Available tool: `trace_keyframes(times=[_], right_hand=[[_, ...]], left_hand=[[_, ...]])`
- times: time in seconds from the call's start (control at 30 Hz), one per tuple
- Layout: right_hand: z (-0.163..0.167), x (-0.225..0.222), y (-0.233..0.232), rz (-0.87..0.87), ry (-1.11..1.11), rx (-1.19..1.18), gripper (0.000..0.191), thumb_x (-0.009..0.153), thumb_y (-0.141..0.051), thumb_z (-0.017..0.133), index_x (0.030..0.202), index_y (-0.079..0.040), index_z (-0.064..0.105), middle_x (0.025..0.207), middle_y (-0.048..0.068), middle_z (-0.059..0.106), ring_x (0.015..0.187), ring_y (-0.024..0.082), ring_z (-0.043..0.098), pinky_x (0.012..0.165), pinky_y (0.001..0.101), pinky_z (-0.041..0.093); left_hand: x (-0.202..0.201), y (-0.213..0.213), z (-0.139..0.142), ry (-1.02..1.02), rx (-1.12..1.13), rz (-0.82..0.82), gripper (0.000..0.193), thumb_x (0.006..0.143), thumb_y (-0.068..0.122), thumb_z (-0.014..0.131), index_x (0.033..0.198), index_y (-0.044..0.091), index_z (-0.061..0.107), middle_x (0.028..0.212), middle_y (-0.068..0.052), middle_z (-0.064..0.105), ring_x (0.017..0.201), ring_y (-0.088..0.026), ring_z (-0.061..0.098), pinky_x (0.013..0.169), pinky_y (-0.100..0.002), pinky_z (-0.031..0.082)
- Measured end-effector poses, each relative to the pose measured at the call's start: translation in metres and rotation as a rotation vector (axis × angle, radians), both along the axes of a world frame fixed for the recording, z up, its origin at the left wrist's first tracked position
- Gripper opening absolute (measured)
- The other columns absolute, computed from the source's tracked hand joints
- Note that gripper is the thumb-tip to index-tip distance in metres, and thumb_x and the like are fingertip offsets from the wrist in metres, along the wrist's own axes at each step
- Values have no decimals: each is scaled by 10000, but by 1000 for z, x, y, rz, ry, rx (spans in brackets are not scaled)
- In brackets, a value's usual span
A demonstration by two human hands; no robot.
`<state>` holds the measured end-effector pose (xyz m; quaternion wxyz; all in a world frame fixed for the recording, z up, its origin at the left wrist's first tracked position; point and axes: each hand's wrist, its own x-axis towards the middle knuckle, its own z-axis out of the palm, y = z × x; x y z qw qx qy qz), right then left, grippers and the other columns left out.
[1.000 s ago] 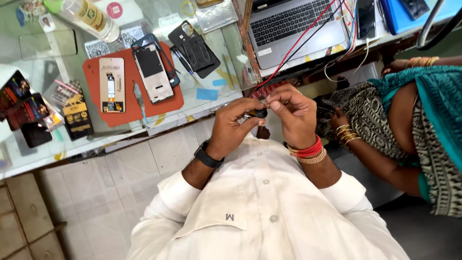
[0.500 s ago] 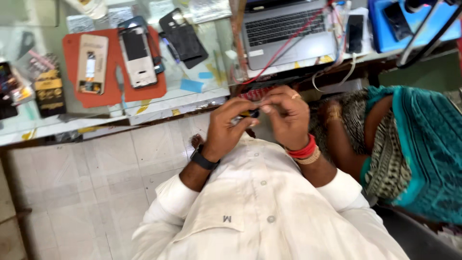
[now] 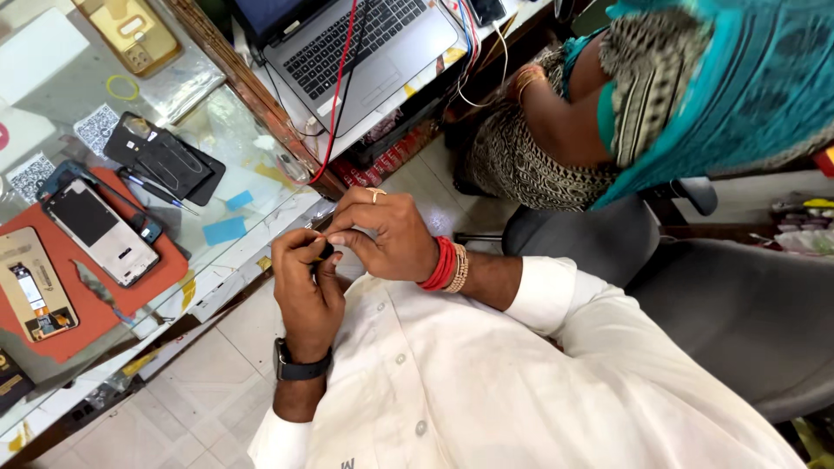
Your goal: The person opens a small adhesive tube, then squeezes and spreads adhesive along the edge of a disassembled smartphone frame, rotating the phone to reach different sides while a customer sits nearby at the counter.
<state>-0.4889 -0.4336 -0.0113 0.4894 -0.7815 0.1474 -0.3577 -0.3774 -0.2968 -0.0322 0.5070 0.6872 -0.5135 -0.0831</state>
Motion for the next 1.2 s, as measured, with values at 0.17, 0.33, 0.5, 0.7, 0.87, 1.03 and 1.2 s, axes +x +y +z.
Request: trace_keyframes(times=[0.17,0.33,0.5,0.7,0.87,1.03,1.2], right_hand=[[-2,-2,-6,39,-40,102,71,943,-54,765,999,-15,746,956,98,736,882,207,735,783,315,576],[-3,-4,-11,66,30,148,66,934,-55,759,982,-12,747,921,95,759,829,192,747,745,304,577],[-5,4,-10,66,70,12,68,906,-43,751,942,-6,705,886,105,727,796,232,725,714,333,571],[-1,23,14,-39,94,-26,64,913,-45,751,930,-5,705,855,104,713,762,242,726,664,334,555],[-1,46,47,-89,27,-44,51,933,-51,736,963,-15,714,896,110,733,800,242,732,714,333,561],[5,81,91,-175,-18,2,96,958,-105,759,1018,-34,735,955,97,743,864,248,753,782,337,577],[18,116,140,-135,36,-441,253,847,-164,828,1060,-58,740,1077,105,716,972,285,705,867,413,556]], left_hand=[[4,-5,5,356,54,-20,199,950,-73,631,1119,-13,544,1211,-158,567,866,-214,641,646,-301,571],[12,-5,9,241,40,-92,183,986,-81,639,1137,-26,552,1204,-164,575,903,-190,652,675,-293,586],[26,-1,5,252,96,-142,177,972,-81,637,1120,-22,558,1181,-165,571,913,-216,646,643,-286,593],[47,9,3,28,46,-175,221,975,-83,636,1162,-14,538,1214,-170,557,1031,-279,630,769,-353,576],[71,33,2,131,89,-178,190,972,-75,627,1134,-19,545,1212,-181,549,1012,-245,644,743,-309,598],[102,66,1,698,-57,-135,202,1003,-44,613,1177,9,526,1233,-157,579,968,-181,669,824,-311,596],[138,99,5,976,-274,-170,229,1059,-13,561,1253,31,448,1275,-220,659,1122,-241,666,976,-327,574]])
